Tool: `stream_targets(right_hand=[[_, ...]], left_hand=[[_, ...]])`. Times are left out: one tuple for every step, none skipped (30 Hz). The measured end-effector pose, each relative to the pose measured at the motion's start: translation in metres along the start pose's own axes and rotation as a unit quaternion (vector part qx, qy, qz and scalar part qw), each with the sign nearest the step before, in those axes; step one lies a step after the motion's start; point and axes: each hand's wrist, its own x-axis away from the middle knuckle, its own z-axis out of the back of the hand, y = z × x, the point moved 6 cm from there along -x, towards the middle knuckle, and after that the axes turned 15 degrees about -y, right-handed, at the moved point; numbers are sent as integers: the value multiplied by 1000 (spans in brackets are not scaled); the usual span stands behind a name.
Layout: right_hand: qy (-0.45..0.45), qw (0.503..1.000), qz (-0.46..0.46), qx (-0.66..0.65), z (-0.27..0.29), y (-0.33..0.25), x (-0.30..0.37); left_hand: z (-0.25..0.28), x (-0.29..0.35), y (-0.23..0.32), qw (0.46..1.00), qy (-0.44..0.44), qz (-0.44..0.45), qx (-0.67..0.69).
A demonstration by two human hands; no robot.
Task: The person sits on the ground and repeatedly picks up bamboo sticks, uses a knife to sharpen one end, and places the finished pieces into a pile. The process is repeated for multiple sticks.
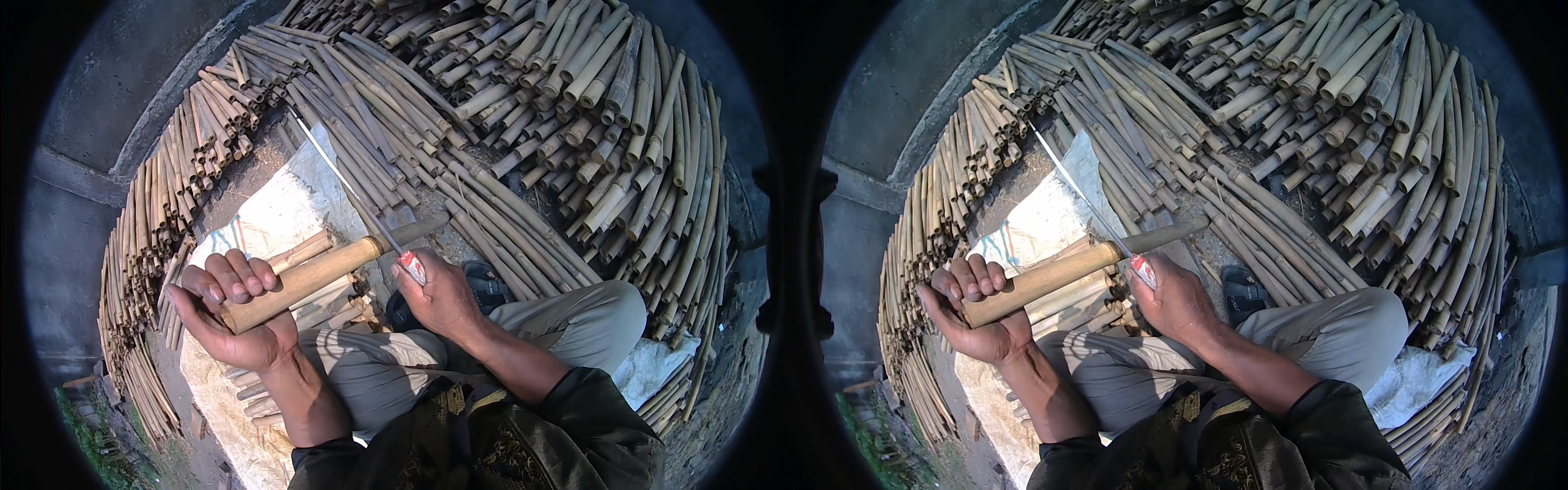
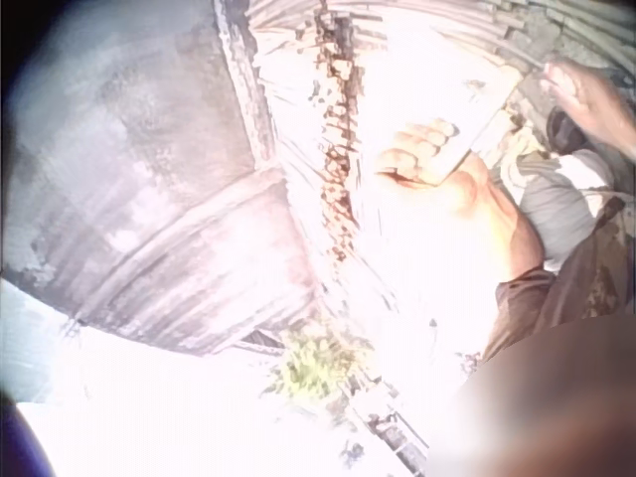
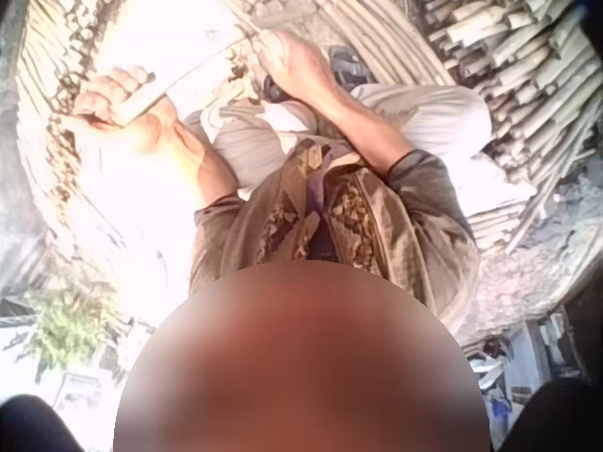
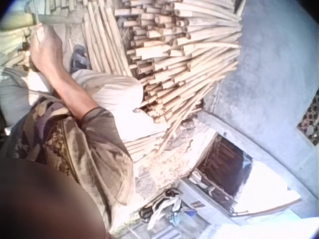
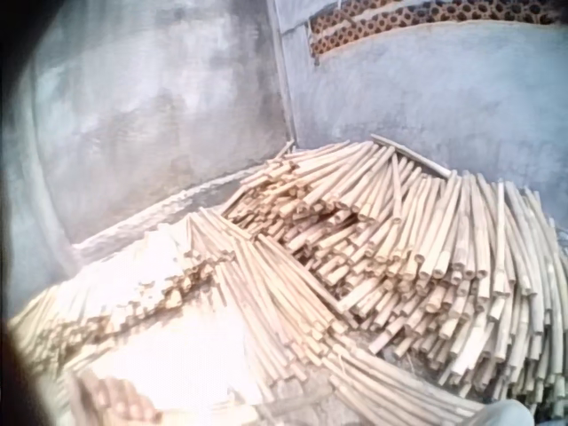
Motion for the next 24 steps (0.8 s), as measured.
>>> stream_targets(right_hand=[[-9,997,74,-14,-1,-9,4],[-32,995,92,-11,-2,-12,1],[2,999,38,16,-1,-8,2],[2,999,2,47,2,-3,0],[1,996,-45,76,2,2,-3],[13,994,-92,66,5,8,0],[-20,995,-91,40,2,10,-4],[-20,996,-91,19,1,10,-1],[2,996,-91,-3,5,12,0],[3,999,-36,20,4,5,0],[4,1000,-5,27,5,0,3],[7,999,19,27,6,-3,1],[-15,997,76,32,3,-11,5],[-31,996,45,70,3,-9,0],[-13,997,-14,71,7,-3,2],[-21,996,-59,70,8,1,1],[0,991,-109,75,12,5,2],[17,994,-84,69,13,1,5],[-12,998,-52,46,10,-3,3],[-7,999,-20,27,8,-8,6],[-2,999,42,7,8,-15,5],[-6,998,68,-15,6,-20,6],[-10,1000,27,1,5,-17,4],[-26,999,11,25,3,-16,1]], left_hand=[[2,1,-1,1000,17,9,0],[3,0,-2,1000,11,11,5],[3,0,-3,1000,5,13,13],[2,-1,-4,999,-12,12,33],[3,-2,-3,999,-16,17,26],[3,-2,-2,1000,-17,19,18],[4,-3,-2,1000,-13,26,7],[6,-1,-2,999,-2,36,11],[7,0,-3,999,12,44,18],[8,1,-4,998,21,56,25],[8,0,-4,997,22,54,42],[8,1,-6,996,29,57,59],[9,1,-6,996,33,62,46],[10,0,-6,996,44,59,45],[11,1,-6,996,49,57,44],[11,-1,-5,996,45,54,60],[9,-3,-2,998,12,28,60],[8,-3,2,998,-12,16,59],[5,-1,6,997,-42,2,67],[6,0,8,997,-46,-15,60],[9,1,8,998,-31,-7,47],[10,1,8,998,-41,-11,49],[12,1,9,997,-45,-15,56],[14,1,8,997,-43,-17,61]])
